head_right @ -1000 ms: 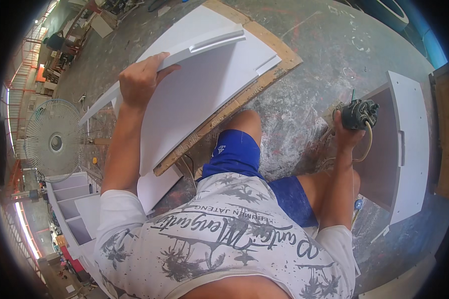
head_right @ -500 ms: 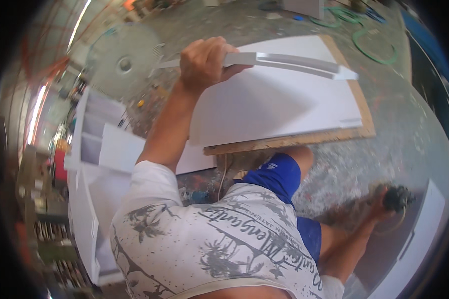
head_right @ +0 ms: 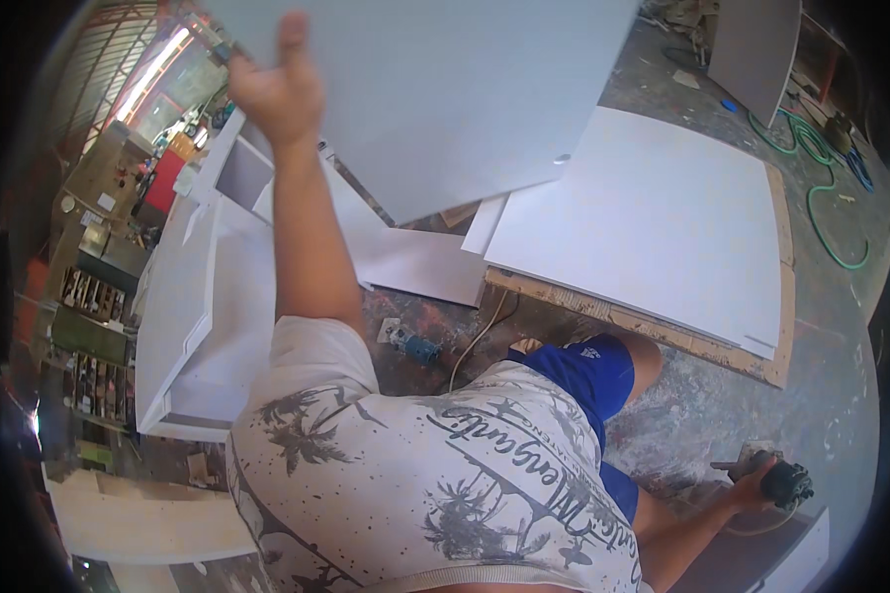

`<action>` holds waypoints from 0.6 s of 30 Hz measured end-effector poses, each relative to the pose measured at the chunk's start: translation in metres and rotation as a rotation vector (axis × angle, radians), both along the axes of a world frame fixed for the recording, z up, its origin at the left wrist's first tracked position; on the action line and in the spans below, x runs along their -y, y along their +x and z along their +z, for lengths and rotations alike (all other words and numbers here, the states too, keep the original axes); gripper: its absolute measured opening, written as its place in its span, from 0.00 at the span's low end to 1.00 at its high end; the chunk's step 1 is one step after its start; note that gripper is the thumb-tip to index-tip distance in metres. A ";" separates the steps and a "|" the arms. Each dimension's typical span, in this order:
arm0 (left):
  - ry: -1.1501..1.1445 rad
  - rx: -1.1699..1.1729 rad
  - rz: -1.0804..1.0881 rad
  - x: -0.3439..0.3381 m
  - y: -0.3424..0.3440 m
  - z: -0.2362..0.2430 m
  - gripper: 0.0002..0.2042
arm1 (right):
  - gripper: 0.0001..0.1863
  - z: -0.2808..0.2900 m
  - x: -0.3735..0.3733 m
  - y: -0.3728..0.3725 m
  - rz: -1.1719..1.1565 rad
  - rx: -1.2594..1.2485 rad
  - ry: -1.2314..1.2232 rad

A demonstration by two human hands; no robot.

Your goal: The person uses a power trimmer to smooth the edges of white panels while sitting on a workshop floor. They pick up the panels one at a time, run the tool along the side, and place the finished pieces into a shelving unit.

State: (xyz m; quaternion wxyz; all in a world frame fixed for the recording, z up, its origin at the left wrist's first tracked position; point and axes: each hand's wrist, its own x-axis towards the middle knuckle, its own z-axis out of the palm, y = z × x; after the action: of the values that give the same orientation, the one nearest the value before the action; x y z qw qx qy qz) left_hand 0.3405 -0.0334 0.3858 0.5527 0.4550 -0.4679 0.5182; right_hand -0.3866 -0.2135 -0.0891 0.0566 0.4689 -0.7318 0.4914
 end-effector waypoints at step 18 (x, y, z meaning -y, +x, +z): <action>-0.676 -0.697 -0.160 -0.340 0.029 0.027 0.29 | 0.31 -0.058 0.063 -0.013 0.274 0.153 -0.224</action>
State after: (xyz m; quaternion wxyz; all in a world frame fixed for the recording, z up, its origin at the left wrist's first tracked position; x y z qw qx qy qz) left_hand 0.3697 0.3070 0.4130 0.8311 0.3593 -0.0943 0.4139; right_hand -0.3995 -0.2766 -0.1467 -0.0148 0.5164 -0.6040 0.6069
